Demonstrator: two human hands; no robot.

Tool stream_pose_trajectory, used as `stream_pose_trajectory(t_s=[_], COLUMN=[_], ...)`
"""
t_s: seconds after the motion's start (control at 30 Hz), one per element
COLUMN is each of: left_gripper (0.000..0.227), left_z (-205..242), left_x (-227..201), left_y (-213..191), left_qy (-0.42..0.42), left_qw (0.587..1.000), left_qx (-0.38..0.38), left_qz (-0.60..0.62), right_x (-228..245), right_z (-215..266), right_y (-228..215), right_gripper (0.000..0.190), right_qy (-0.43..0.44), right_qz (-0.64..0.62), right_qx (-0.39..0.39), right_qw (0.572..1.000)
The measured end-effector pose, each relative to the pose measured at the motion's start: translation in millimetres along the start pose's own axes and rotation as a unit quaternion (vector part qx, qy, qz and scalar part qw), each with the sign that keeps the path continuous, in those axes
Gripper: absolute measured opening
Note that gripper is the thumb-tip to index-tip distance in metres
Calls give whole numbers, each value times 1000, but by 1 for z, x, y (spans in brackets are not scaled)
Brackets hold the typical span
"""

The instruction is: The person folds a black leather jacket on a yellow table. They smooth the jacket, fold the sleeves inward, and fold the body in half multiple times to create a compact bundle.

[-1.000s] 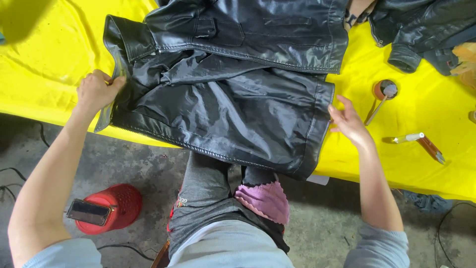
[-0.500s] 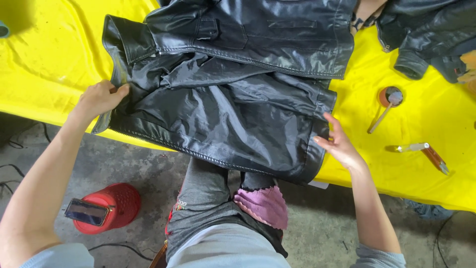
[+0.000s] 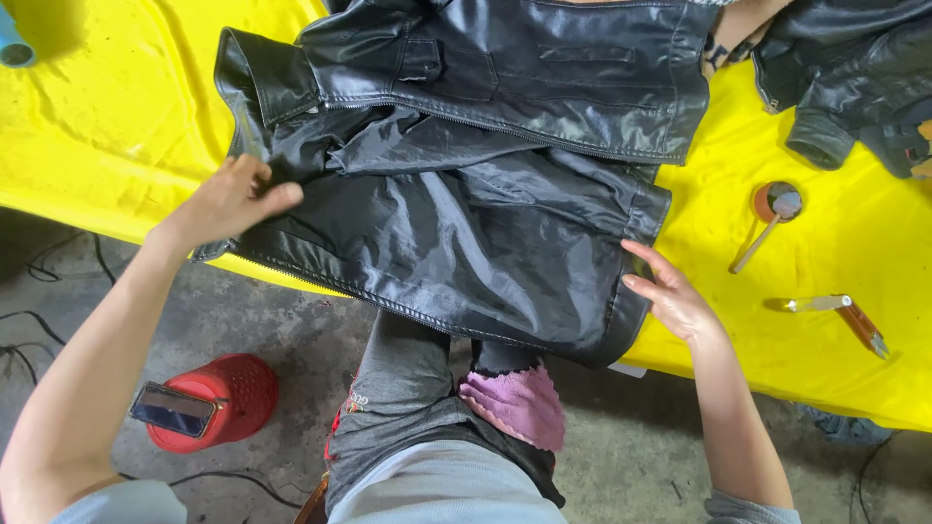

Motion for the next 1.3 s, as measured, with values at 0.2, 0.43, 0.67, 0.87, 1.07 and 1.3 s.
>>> stream_pose_trajectory(t_s=[0.2, 0.43, 0.67, 0.87, 1.07, 1.3], left_gripper=[135, 48, 11, 25, 18, 8], left_z=[55, 35, 55, 113, 124, 94], left_x=[-19, -11, -87, -144, -102, -70], left_y=[44, 58, -70, -126, -2, 53], left_qy=[225, 304, 300, 329, 44, 169], left_qw=[962, 875, 909, 912, 923, 904], left_qx=[-6, -181, -241, -234, 280, 298], left_qz=[-154, -331, -158, -71, -259, -254], right_x=[-10, -26, 97, 152, 37, -6], right_z=[14, -18, 13, 71, 58, 57], right_y=[8, -31, -64, -74, -70, -7], right_gripper=[63, 59, 29, 18, 37, 38], right_qy=[23, -124, -158, -136, -79, 63], right_qz=[-13, -87, -184, -102, 309, 244], right_qx=[58, 38, -111, -268, 124, 265], right_qw=[998, 988, 964, 948, 940, 931])
Point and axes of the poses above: each hand's wrist, its own z-axis away from the middle knuckle, its own y-axis out of the palm, x = y × z, the point moved 8 cm from there along -z, towards the middle knuckle, and after that the axes turned 8 degrees about -y, right-handed, at the moved point
